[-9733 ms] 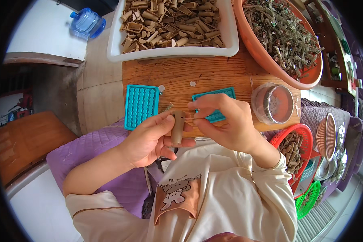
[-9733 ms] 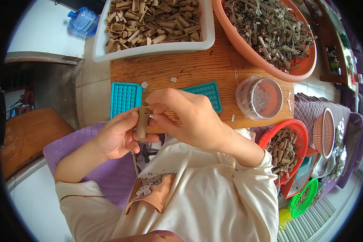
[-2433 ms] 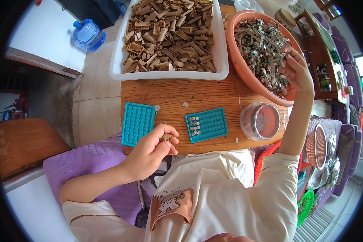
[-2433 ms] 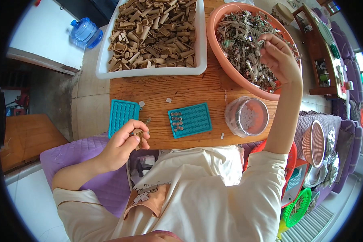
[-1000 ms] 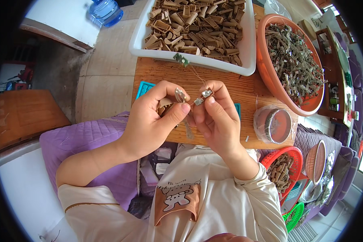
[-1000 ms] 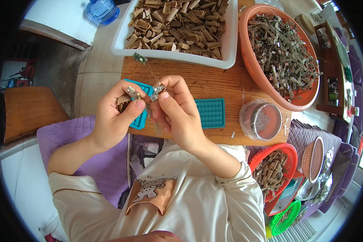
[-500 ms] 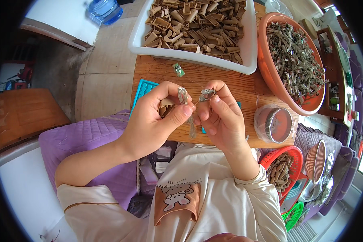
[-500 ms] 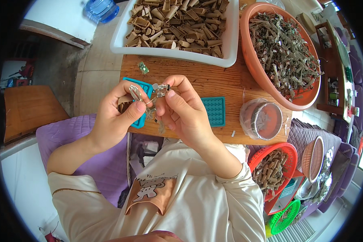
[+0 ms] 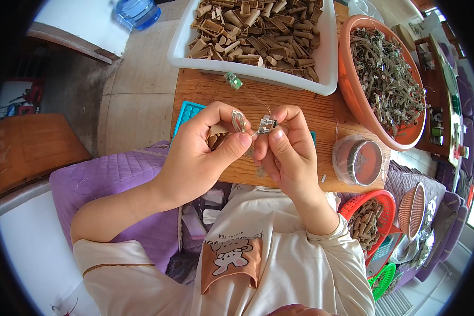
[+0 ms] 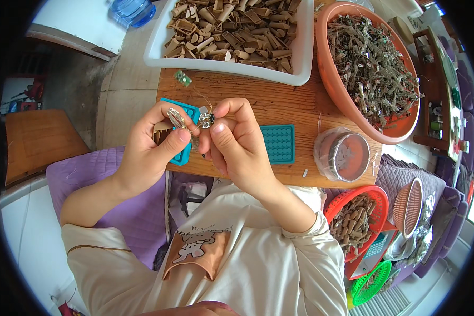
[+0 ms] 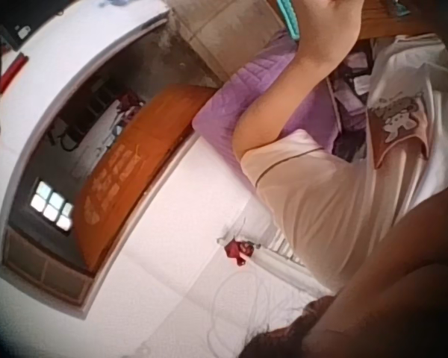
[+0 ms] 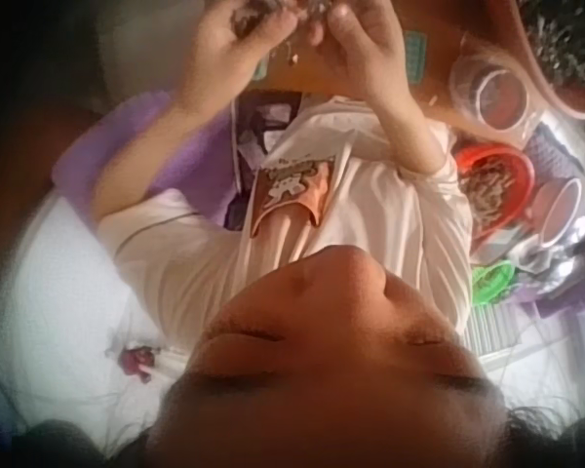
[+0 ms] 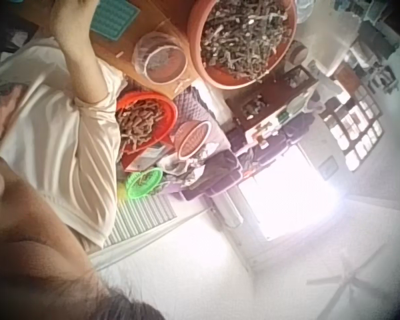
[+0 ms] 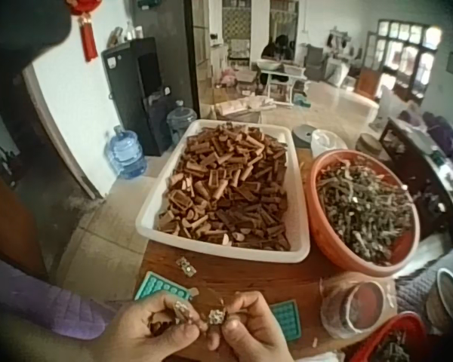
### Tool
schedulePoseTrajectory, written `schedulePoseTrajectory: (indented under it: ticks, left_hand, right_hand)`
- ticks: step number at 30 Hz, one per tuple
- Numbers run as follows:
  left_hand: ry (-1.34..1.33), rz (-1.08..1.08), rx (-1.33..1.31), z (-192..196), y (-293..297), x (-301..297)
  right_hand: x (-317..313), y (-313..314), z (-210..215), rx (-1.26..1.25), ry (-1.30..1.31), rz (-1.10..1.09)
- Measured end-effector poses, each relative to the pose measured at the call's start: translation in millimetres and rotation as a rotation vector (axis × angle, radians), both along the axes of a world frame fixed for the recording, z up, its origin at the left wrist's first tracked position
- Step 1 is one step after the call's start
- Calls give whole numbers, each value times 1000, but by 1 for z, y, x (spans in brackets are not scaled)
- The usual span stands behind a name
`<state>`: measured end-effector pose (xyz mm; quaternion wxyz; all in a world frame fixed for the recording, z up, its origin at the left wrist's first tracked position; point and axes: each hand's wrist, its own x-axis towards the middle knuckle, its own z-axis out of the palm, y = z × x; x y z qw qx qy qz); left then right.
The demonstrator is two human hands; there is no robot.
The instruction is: The person assembles small cylindrical objects by inserting white pellets and fibrous material into hollow cardboard tubes. They pick up a tube, insert pellets from a tray, add fibrous material from a bowl, and place the finished assembly into a container.
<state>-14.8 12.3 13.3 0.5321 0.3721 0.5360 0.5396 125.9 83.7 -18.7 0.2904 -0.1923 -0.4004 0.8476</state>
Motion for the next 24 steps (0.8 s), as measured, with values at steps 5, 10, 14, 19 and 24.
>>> schedulePoseTrajectory:
  ticks: [5, 10, 14, 19, 24]
  left_hand:
    - [76, 25, -48, -2, 2, -3]
    - [10, 24, -128, -5, 4, -5]
    - [75, 28, -110, -21, 5, -4]
    - [127, -119, -334, -31, 9, -8]
    - [264, -207, -411, -50, 17, -10]
  right_hand:
    - [3, 1, -7, 7, 4, -7]
    - [9, 4, -15, -9, -23, 34]
    - [14, 4, -20, -39, -76, 6]
    - [32, 19, -23, -70, -166, -170]
    - [49, 32, -26, -133, -161, -260]
